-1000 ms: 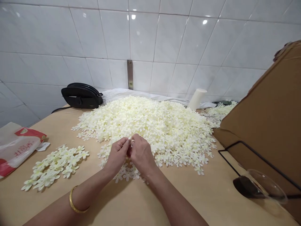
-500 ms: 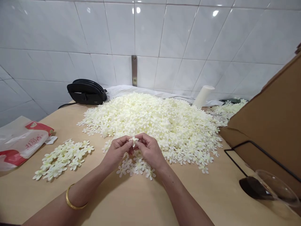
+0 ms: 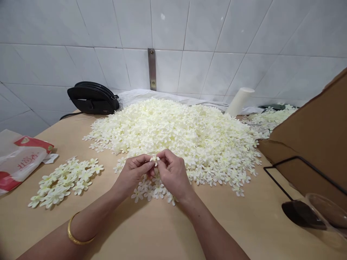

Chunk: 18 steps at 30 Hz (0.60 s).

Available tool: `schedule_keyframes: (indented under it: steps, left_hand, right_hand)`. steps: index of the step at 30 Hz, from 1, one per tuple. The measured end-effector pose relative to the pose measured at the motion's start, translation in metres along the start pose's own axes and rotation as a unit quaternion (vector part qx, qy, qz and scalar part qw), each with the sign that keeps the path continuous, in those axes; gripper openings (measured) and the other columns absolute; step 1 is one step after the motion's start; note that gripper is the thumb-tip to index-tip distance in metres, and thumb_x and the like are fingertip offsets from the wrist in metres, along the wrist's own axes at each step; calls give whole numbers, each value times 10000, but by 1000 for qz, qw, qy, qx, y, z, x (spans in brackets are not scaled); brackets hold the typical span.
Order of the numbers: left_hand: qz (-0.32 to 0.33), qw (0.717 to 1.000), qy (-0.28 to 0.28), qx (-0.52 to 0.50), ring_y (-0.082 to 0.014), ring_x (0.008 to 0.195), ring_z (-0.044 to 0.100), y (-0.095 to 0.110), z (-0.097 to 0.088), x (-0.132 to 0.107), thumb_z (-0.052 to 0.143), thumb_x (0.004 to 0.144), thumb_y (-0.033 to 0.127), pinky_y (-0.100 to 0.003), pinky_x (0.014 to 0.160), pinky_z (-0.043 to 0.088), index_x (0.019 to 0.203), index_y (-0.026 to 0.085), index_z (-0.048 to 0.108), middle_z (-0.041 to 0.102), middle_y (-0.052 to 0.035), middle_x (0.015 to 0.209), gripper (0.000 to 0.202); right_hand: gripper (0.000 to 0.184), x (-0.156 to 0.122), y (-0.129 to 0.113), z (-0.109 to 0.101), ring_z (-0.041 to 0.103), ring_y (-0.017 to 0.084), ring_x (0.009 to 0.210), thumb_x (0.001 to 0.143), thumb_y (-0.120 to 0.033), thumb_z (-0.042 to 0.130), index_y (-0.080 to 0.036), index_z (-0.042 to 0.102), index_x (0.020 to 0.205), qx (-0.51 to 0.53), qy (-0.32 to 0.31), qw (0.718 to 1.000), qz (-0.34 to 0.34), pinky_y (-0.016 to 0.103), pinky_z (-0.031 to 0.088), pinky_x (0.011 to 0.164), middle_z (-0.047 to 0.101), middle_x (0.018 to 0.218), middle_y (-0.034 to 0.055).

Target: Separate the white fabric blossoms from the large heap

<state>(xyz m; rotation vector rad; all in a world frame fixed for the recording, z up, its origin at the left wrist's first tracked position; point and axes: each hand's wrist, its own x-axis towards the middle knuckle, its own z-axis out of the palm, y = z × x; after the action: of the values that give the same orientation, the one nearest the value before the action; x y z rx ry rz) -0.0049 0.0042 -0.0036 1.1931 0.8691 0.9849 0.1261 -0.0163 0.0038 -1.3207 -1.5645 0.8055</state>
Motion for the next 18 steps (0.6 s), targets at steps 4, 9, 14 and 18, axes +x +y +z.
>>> schedule_keyframes:
  steps: [4,9,14,18]
  left_hand:
    - [-6,999,31,12,-84,447,454,-1,4,-1,540,706,260,-205,463,378,659,138,556,504,20,480,132]
    - [6,996,94,-3,-40,399,375,-1,8,-1,564,654,167,-156,403,301,524,143,434,406,69,430,185]
    - [-60,988,29,-142,-45,370,386,-3,-1,3,575,664,187,-161,394,292,567,144,455,452,55,414,160]
    - [-94,962,-59,-249,-28,379,395,1,-8,5,600,649,165,-153,396,286,654,117,529,506,27,493,86]
  right_hand:
    - [161,-5,-1,10,477,134,591,762,-103,375,-158,524,792,-173,73,974,-130,243,374,528,538,649,32]
    - [256,-7,4,22,418,175,606,774,-55,330,-127,556,677,-359,64,884,-292,319,351,564,497,601,71]
    - [278,-6,4,17,478,177,714,812,-88,353,-120,539,1017,-208,47,938,-275,322,398,630,550,760,83]
    - [253,-3,2,5,503,142,765,835,-158,396,-215,544,1033,-13,71,982,-176,280,416,663,526,834,36]
